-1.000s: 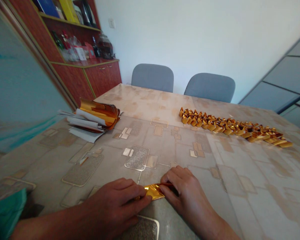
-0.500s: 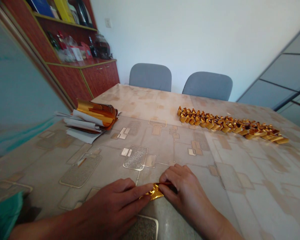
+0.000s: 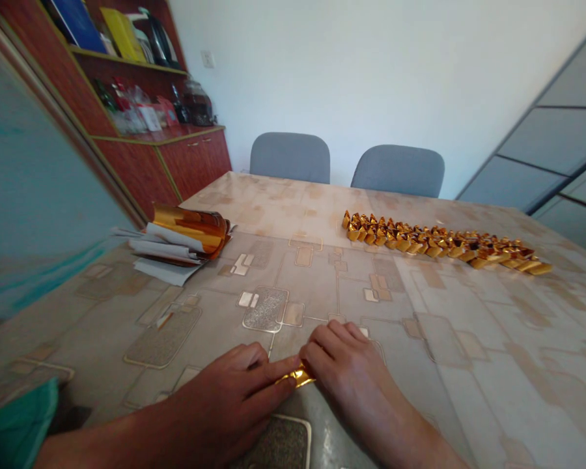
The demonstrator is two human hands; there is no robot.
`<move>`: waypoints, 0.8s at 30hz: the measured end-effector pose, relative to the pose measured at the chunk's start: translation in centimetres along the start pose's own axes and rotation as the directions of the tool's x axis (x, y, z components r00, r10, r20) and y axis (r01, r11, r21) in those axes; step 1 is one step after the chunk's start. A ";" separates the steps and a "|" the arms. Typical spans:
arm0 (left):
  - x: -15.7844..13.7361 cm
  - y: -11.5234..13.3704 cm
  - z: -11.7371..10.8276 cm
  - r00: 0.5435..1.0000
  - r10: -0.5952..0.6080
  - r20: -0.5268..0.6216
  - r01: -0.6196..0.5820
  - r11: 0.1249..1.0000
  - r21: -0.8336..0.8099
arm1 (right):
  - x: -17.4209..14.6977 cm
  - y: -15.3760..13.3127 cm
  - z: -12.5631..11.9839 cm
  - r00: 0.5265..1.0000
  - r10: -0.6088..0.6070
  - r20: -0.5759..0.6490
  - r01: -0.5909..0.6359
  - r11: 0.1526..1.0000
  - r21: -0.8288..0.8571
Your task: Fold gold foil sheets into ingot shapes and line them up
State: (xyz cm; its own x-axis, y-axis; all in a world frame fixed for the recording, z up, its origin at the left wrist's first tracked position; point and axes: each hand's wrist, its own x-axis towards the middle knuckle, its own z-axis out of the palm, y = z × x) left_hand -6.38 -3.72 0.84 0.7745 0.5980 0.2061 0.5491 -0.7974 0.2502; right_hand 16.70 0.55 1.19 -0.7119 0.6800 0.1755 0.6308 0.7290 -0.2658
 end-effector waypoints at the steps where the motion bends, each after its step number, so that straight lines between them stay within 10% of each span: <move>1: 0.0 0.0 0.0 1.000 -0.001 0.010 0.001 1.000 0.008 | -0.1 0.0 0.3 1.000 0.007 0.030 -0.008 1.000 0.027; 24: -0.7 -1.0 -1.1 0.995 0.008 0.102 -0.006 1.000 -0.021 | -1.5 0.6 -0.1 0.990 0.137 -0.016 -0.133 0.981 0.144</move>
State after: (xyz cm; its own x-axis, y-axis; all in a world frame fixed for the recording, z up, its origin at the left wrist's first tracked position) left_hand -7.81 -3.20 1.51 0.8069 0.5801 0.1109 0.5375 -0.7992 0.2691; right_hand 18.17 -0.08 0.89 -0.6139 0.7744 0.1531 0.6689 0.6133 -0.4200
